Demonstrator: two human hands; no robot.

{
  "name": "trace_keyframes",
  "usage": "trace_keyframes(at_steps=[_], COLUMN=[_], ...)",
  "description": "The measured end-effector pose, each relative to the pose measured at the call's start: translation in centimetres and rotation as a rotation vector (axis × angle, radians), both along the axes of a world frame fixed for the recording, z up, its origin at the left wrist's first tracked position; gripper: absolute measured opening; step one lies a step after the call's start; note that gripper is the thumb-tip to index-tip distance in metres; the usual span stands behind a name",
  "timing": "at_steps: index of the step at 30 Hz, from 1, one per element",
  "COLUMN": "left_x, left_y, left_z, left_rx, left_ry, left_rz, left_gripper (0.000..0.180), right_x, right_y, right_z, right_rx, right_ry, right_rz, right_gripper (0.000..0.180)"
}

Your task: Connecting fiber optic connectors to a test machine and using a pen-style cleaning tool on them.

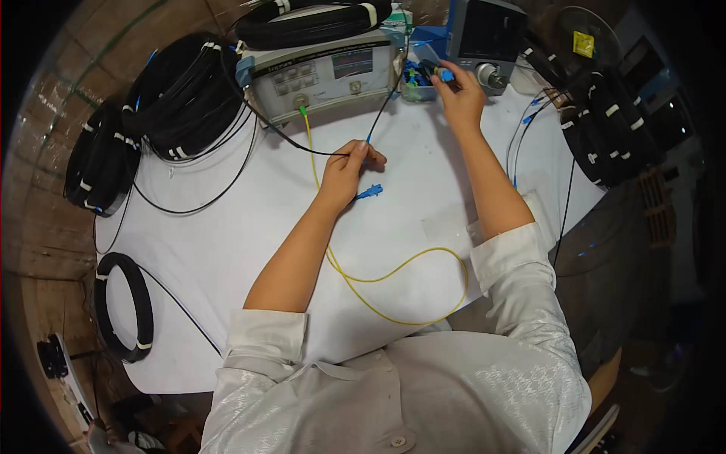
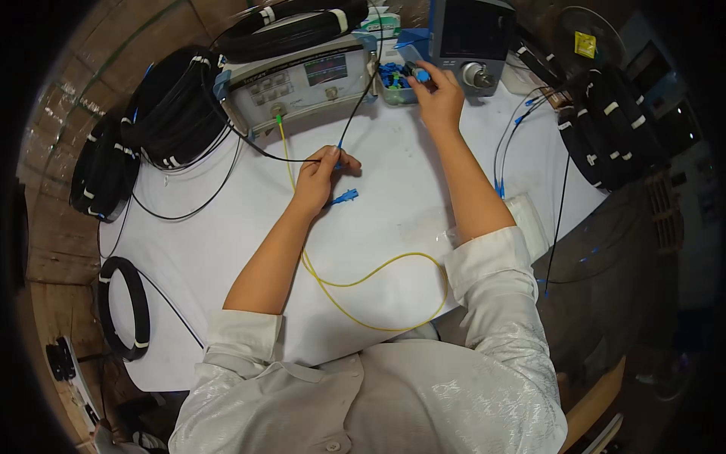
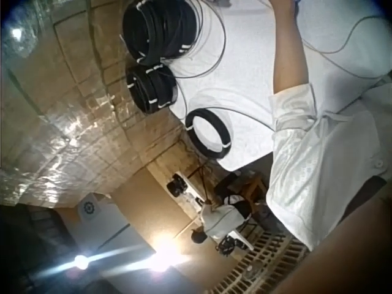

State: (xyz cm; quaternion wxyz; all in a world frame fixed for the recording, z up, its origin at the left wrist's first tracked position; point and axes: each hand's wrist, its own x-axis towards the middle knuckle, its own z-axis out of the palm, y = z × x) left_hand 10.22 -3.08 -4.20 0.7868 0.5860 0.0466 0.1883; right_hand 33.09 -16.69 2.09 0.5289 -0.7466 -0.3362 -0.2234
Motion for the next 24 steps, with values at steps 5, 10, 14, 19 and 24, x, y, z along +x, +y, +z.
trace_keyframes(at_steps=[5,10,14,19,24], left_x=[0.1,-0.2,-0.3,0.2,0.0], left_y=[0.0,0.5,0.7,0.3,0.6], left_z=[-0.4,-0.4,-0.7,-0.5,0.0], left_rx=[-0.040,-0.038,-0.102,-0.111,-0.171], left_ry=[-0.004,-0.006,0.006,-0.019,0.011], left_rz=[-0.008,0.011,-0.076,0.020,0.052], left_gripper=[0.035,0.035,0.032,0.037,0.039], right_x=[-0.6,-6.4,-10.5,-8.9,-9.4], right_y=[-0.3,1.1,2.2,3.1,6.0], right_z=[-2.6,-1.9,-1.5,-0.9,-0.9], right_rx=[-0.246,-0.009,-0.213,0.046,0.206], right_ry=[-0.247,-0.001,0.889,0.795,0.616], right_rz=[-0.081,0.040,0.837,0.588,0.531], right_gripper=[0.041,0.033,0.032,0.017,0.018])
